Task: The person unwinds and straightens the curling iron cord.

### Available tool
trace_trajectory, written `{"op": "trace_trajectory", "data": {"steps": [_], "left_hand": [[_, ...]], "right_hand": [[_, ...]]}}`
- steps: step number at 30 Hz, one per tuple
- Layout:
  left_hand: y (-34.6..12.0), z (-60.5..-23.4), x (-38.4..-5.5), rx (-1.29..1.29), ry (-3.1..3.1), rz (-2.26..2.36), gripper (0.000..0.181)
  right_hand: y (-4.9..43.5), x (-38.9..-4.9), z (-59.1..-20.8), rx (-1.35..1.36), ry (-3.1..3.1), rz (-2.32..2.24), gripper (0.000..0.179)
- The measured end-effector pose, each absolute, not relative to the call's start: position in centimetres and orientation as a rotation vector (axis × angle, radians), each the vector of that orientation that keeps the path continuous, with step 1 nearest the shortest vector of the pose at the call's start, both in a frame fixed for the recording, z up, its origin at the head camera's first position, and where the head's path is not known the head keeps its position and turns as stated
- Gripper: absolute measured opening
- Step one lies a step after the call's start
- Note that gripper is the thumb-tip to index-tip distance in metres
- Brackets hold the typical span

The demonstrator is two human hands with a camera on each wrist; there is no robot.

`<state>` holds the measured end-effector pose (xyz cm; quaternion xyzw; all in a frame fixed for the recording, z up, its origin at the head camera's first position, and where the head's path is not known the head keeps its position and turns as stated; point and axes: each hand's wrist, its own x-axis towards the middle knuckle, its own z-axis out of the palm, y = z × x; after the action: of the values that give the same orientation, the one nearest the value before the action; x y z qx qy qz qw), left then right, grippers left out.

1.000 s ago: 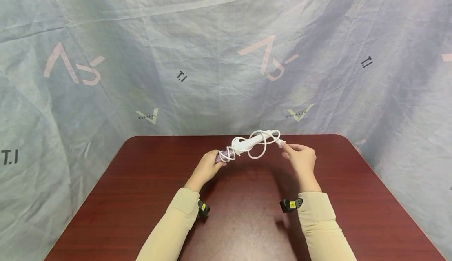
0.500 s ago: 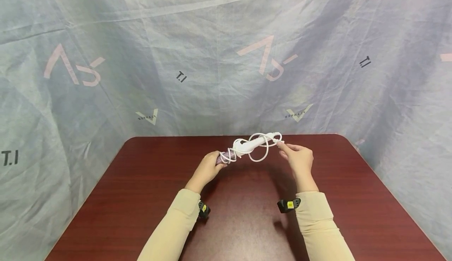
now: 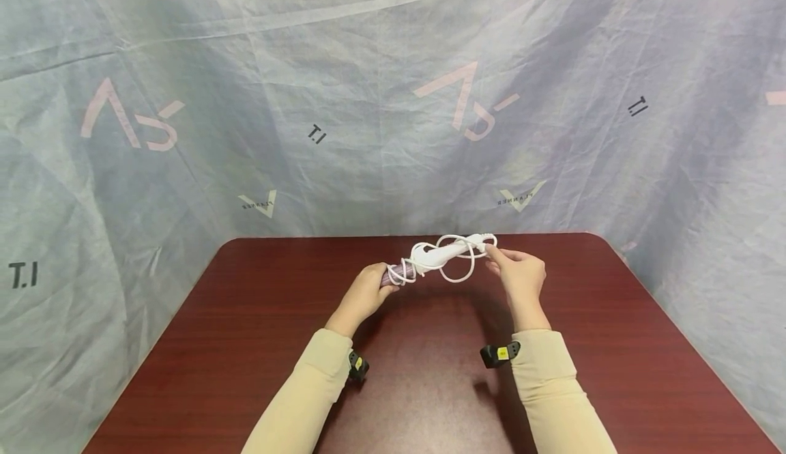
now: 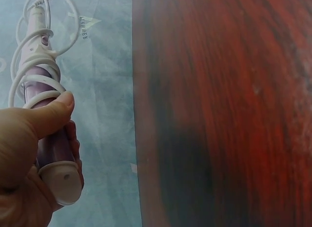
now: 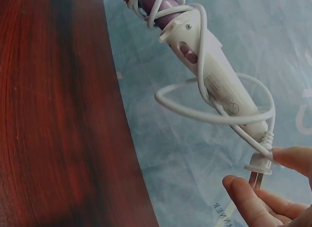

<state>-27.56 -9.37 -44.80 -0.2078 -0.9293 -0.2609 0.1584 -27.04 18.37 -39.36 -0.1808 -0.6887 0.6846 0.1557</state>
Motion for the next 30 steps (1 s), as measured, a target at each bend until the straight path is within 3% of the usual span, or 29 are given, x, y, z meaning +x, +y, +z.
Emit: {"op": "trace_trajectory", "data": {"steps": [30], "left_hand": [[-8.9, -45.1, -27.6, -0.572, -2.673, -0.751, 0.026]], "right_hand": [[17.0, -26.9, -40.3, -0.456, -1.929, 1.809, 0.028]]}}
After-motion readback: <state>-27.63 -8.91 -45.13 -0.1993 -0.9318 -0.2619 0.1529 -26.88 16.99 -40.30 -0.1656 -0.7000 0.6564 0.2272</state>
